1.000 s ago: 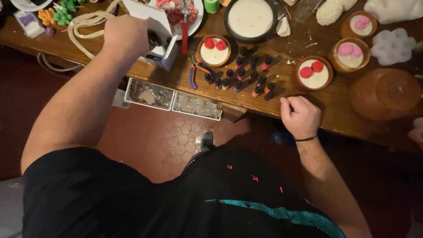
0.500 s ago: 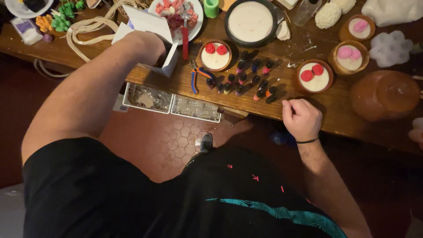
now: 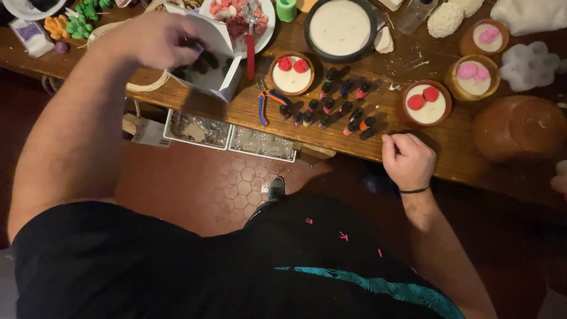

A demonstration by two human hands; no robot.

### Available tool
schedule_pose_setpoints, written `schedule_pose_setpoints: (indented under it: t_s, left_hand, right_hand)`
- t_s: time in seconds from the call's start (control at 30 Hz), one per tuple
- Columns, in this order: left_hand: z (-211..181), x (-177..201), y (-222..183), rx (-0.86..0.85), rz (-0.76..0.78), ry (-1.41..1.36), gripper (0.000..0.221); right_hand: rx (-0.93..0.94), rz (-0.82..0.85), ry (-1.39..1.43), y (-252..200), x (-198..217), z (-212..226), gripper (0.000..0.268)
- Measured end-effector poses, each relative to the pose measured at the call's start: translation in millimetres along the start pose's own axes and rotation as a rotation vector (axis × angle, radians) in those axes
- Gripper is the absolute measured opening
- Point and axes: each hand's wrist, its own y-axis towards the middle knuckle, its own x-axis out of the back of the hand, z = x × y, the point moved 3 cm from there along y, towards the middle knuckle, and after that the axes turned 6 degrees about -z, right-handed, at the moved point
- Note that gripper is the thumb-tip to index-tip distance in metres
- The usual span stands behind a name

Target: Sorting and inspecting small bottles of fragrance or dye on a workbench in a candle studio

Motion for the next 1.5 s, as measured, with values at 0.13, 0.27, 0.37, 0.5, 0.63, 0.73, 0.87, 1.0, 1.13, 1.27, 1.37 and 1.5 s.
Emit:
schedule_pose_setpoints:
  t_s: [0.13, 0.27, 0.37, 0.5, 0.63, 0.73, 0.87, 1.0, 1.13, 1.27, 1.37, 1.5]
  left_hand:
    - [-15, 21, -23, 0.023, -0.069, -0.419, 0.038]
    - [6, 1, -18, -0.006, -0.103, -0.807, 0.016]
    - [8, -1, -20, -0.025, -0.094, -0.894, 0.018]
    - [-5, 10, -27, -0.027, -0.090, -0.878, 0.019]
    - [-13, 15, -31, -0.070, -0.055, -0.770, 0.023]
    - [-12, 16, -30, -0.104, -0.037, -0.756, 0.028]
    - [3, 3, -25, -0.042, -0.046, -0.778, 0.020]
    - [6, 6, -28, -0.021, -0.094, -0.639, 0.020]
    - [5, 7, -30, -0.109, -0.151, -0.638, 0.035]
    - [0, 11, -34, -0.087, -0.120, -0.621, 0.030]
    - [20, -4, -24, -0.009, -0.147, -0.496, 0.019]
    - [21, -8, -19, 0.051, -0.159, -0.204, 0.020]
  right_hand:
    - [0.008, -0.030, -0.045, -1, 0, 0, 0.023]
    - [0.017, -0.048, -0.048, -2, -1, -1, 0.021]
    - [0.013, -0.034, -0.021, -2, -1, 0, 0.019]
    - [0.017, -0.041, -0.023, -1, -1, 1, 0.022]
    - [0.012, -0.026, -0.056, -4, -2, -1, 0.027]
    - [0.003, -0.031, -0.045, -5, -3, -3, 0.025]
    - [0.000, -0.034, -0.040, -6, -4, -5, 0.024]
    - [0.013, -0.040, -0.043, -7, -6, -7, 0.020]
    - [-0.006, -0.016, -0.055, -9, -7, -9, 0.025]
    - [-0.006, -0.031, -0.046, -8, -6, -6, 0.028]
    - [-0.009, -0.023, -0.027, -6, -5, -4, 0.026]
    - [-0.007, -0.029, -0.018, -6, -6, -4, 0.030]
